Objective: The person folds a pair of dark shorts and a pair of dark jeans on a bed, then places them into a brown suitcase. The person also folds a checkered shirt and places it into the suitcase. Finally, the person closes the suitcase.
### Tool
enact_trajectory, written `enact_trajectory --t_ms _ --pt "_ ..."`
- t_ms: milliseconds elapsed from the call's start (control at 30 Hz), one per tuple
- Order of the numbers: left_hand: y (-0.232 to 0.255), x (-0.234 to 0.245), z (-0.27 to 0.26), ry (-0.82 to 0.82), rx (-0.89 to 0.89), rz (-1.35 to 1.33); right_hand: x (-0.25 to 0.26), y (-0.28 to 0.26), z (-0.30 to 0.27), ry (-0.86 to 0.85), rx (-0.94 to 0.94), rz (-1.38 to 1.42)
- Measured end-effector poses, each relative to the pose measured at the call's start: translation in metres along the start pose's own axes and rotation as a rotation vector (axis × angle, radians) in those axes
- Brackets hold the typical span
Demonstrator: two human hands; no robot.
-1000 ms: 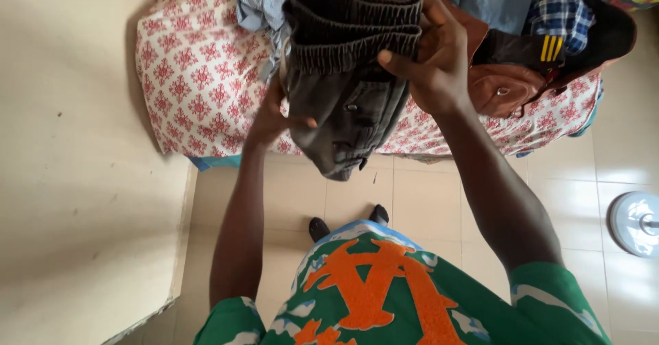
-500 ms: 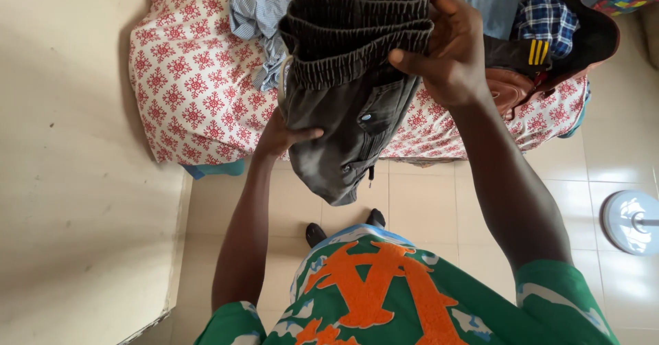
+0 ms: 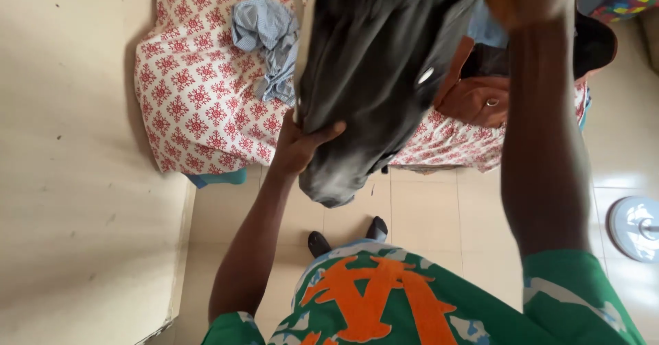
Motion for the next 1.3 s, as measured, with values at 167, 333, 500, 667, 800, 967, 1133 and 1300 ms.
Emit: enact_trajectory --t_ms 167,333,500,667,800,967,1133,1300 --pt "0.014 -0.023 0.032 0.031 -0.025 -0.149 0.031 0.094 -0.024 0.071 -0.178 0.223" --pt "-0.019 -0.001 0.043 0.181 -0.010 -0.166 0.058 0.185 -0.057 0.126 -0.370 0.438" --pt "-0.074 0.068 0.040 0.596 0.185 -0.133 0.077 0.254 -0.106 0.211 -0.581 0.659" --pt "-0.170 0.152 0.038 0.574 0.379 -0.108 0.075 0.253 -0.125 -0.123 -0.563 0.762" --pt "-0.178 0.162 0.013 0.546 0.624 -0.149 0.100 0.285 -0.136 -0.151 -0.684 0.562" --pt "-0.131 0.147 0.012 0.425 0.532 -0.239 0.048 0.224 -0.107 -0.036 -0.665 0.844" --pt "-0.156 0.137 -0.006 -0.066 0.291 -0.774 0.004 0.167 -0.076 -0.167 -0.499 1.031" --pt "-0.146 0.102 -0.054 0.180 0.314 -0.871 -0.015 0.125 -0.049 0.024 -0.463 0.930"
Point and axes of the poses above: each hand's wrist, its own z-axis towards the middle knuckle, its own x-axis out of the back of the hand, y = z × x, the point moved 10 cm from there along z, towards the middle knuckle, and after that the axes turned 5 degrees about -x, right-handed, at the moved point
